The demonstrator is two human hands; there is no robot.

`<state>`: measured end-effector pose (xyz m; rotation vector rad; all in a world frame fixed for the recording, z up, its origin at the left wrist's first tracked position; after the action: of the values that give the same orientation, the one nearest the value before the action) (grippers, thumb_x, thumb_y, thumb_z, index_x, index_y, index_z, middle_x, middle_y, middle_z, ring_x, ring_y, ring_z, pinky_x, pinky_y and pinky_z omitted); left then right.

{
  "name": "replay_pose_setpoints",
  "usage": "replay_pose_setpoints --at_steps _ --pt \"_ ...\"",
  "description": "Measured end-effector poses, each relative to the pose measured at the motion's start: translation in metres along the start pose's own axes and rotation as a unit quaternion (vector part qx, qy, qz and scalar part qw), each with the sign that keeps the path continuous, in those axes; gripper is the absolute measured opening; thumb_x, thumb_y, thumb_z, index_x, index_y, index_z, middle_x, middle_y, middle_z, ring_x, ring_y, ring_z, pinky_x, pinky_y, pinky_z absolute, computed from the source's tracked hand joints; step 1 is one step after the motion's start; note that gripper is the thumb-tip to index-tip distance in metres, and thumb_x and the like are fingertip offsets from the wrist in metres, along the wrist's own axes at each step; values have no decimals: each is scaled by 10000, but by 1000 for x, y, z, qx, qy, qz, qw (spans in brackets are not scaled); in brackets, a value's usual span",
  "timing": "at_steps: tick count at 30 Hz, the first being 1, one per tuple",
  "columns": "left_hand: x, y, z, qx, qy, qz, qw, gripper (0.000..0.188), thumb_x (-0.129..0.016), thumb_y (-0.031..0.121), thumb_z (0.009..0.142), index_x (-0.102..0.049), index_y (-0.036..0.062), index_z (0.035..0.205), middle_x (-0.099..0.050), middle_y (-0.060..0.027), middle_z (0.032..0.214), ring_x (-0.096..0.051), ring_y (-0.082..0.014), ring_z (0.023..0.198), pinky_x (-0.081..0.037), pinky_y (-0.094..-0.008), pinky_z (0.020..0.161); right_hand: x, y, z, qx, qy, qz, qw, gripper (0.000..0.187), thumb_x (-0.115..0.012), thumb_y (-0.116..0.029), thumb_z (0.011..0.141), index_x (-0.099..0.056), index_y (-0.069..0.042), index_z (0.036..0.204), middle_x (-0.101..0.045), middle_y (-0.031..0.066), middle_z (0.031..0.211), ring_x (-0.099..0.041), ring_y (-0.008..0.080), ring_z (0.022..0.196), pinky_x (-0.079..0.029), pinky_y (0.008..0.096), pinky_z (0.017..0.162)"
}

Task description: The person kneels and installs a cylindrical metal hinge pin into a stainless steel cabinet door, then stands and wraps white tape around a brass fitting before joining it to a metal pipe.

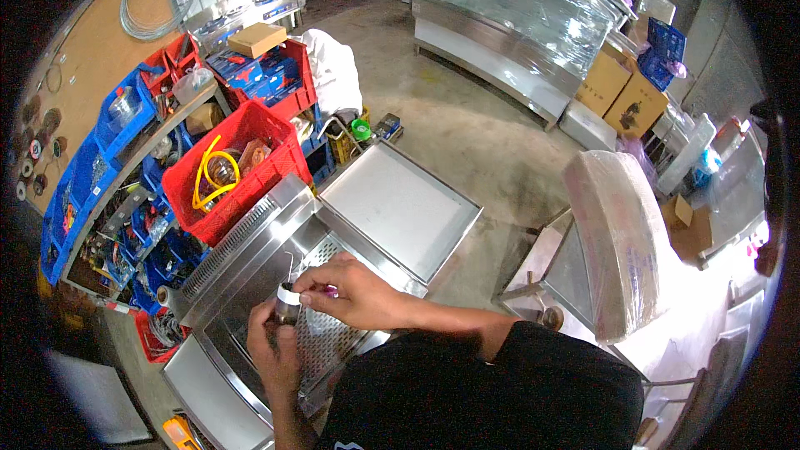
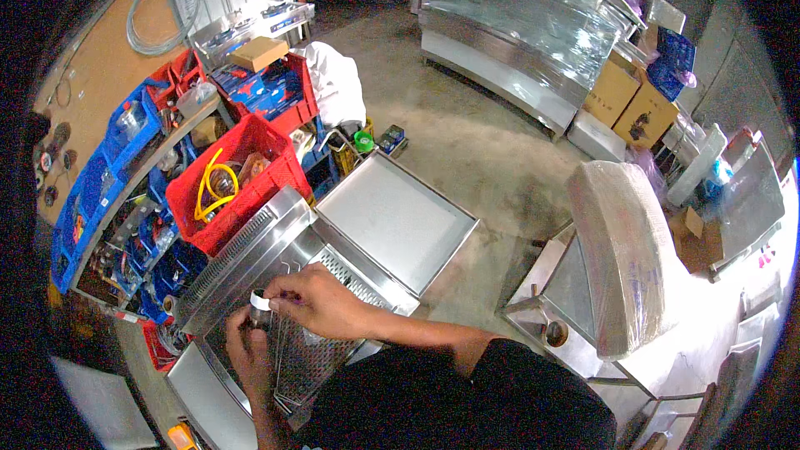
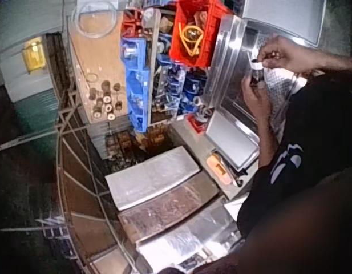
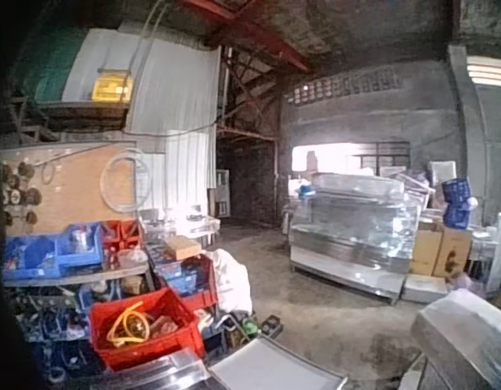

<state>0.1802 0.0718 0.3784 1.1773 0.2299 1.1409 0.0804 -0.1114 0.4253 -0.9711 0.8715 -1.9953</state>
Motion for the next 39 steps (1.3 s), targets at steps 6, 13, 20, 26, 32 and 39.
replay_pose_setpoints --at_steps 6,13,20,26,32,39 --pt "-19 -6 -9 21 59 129 990 527 -612 401 951 -513 -18 1255 -593 -199 1076 -599 -337 959 -474 -423 847 -3 -5 -6 -55 -2 28 998 168 -667 -119 901 -681 -32 1043 -705 138 882 -663 300 732 -501 399 735" --pt "-16 -10 -3 59 188 89 976 612 -533 454 995 -449 -70 1299 -550 -233 1108 -553 -333 970 -447 -428 893 4 -13 -5 -19 -26 -33 999 235 -672 -153 902 -673 -96 1130 -717 69 964 -664 246 830 -400 431 981" --pt "-13 8 -3 114 150 63 980 480 -524 313 1002 -474 -72 1284 -622 -214 1015 -629 -296 907 -495 -405 859 -2 -18 -9 -13 9 -53 998 252 -759 -92 843 -698 -89 1087 -735 46 969 -689 158 800 -352 441 1054" --pt "-16 21 2 136 107 -63 983 372 -508 262 1022 -488 -45 1231 -628 -105 864 -585 -171 719 -486 -336 673 6 -22 -10 -30 0 -104 994 265 -767 -56 816 -667 -48 1061 -727 59 966 -643 154 840 -359 416 1051" --pt "-23 19 -1 143 108 -115 977 369 -503 275 1030 -485 -39 1222 -629 -92 859 -579 -155 708 -485 -331 663 4 -18 -15 -42 20 -61 997 282 -771 -34 805 -641 -42 1056 -685 67 946 -597 196 954 -429 357 961" --pt "-26 13 -7 95 168 84 978 461 -529 312 1011 -471 -51 1288 -636 -198 1028 -623 -278 899 -496 -409 802 2 -17 -24 -34 33 -62 997 278 -798 -54 793 -663 -62 1035 -711 44 912 -645 172 927 -408 355 975"
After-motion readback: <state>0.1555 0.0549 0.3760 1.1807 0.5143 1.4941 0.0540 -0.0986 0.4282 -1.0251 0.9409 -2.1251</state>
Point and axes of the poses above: each hand's wrist, its own z-axis towards the middle knuckle, its own x-axis out of the back of the hand, y = z × x, the point moved 1 cm from there along z, towards the middle knuckle
